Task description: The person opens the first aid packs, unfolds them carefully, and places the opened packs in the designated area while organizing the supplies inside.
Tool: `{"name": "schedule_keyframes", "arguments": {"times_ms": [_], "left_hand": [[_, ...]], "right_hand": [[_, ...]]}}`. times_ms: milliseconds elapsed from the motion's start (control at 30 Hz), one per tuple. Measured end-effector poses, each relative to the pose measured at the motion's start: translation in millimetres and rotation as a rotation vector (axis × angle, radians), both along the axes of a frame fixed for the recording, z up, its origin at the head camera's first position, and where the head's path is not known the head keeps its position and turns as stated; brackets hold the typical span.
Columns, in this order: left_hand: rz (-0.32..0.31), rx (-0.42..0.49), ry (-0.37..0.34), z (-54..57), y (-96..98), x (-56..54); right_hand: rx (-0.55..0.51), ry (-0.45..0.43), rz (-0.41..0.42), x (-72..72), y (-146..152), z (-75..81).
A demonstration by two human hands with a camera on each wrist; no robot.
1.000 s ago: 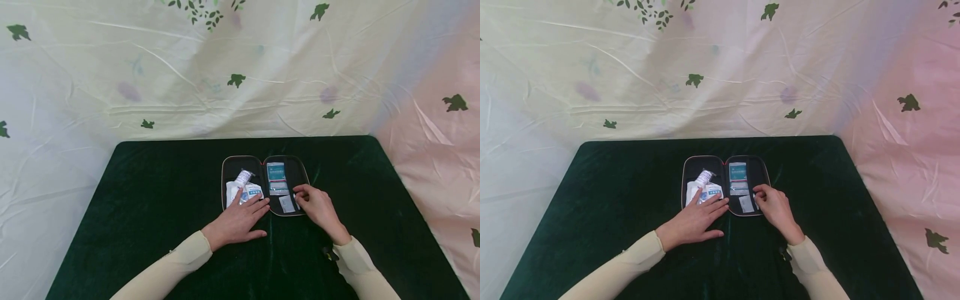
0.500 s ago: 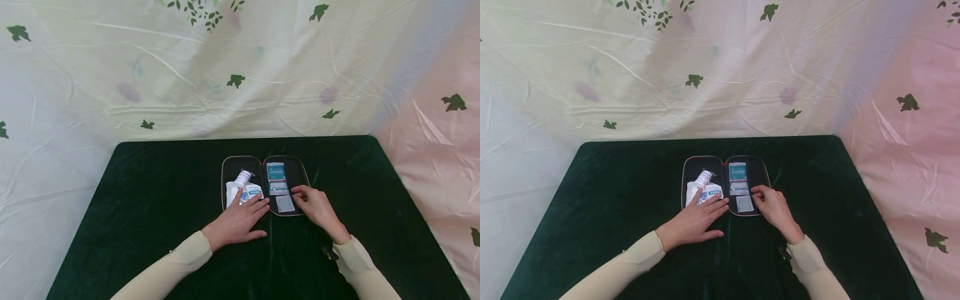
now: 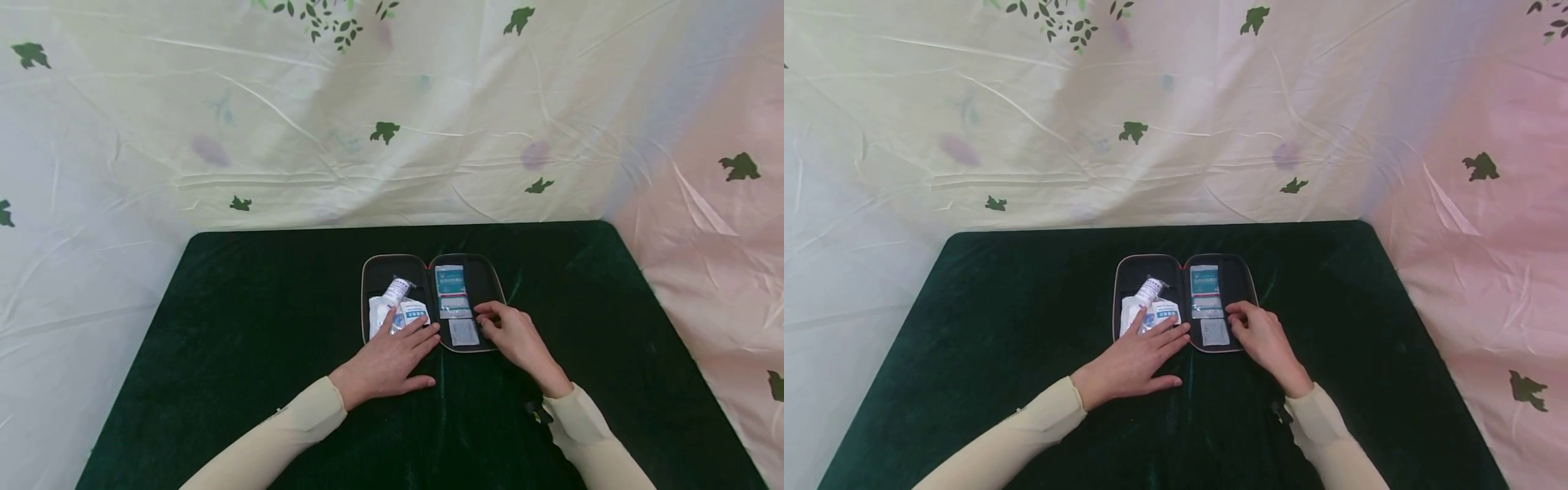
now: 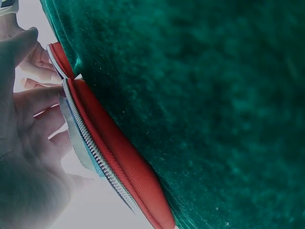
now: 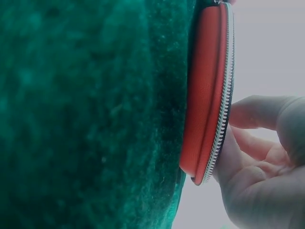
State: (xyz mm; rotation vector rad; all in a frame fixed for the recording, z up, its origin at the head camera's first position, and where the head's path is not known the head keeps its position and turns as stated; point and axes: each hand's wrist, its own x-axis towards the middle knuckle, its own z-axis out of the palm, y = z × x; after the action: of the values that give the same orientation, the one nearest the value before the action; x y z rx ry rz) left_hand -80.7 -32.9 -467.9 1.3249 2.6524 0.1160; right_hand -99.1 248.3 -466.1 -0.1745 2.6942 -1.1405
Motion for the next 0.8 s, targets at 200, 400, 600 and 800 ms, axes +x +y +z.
{"name": "schedule_keyframes", "arguments": {"times_ms": [200, 400, 600, 800], "left_hand": [[0.0, -0.002, -0.002, 0.9, -0.2, -0.3], [0.002, -0.005, -0.006, 0.6, -0.6, 0.0], [0.003, 0.023, 0.0, 1.6, -3.1, 0.4], [0.043, 0.097, 0.06, 5.7, -10.0, -2.0]], "right_hand": [[-0.041, -0.03, -0.009, -0.1, -0.3, 0.7], [-0.004, 0.022, -0.034, 2.4, 1.4, 1.6], [0.025, 0.118, -0.061, 5.0, -0.8, 3.6], [-0.02, 0.176, -0.052, 5.7, -7.9, 6.8]]}}
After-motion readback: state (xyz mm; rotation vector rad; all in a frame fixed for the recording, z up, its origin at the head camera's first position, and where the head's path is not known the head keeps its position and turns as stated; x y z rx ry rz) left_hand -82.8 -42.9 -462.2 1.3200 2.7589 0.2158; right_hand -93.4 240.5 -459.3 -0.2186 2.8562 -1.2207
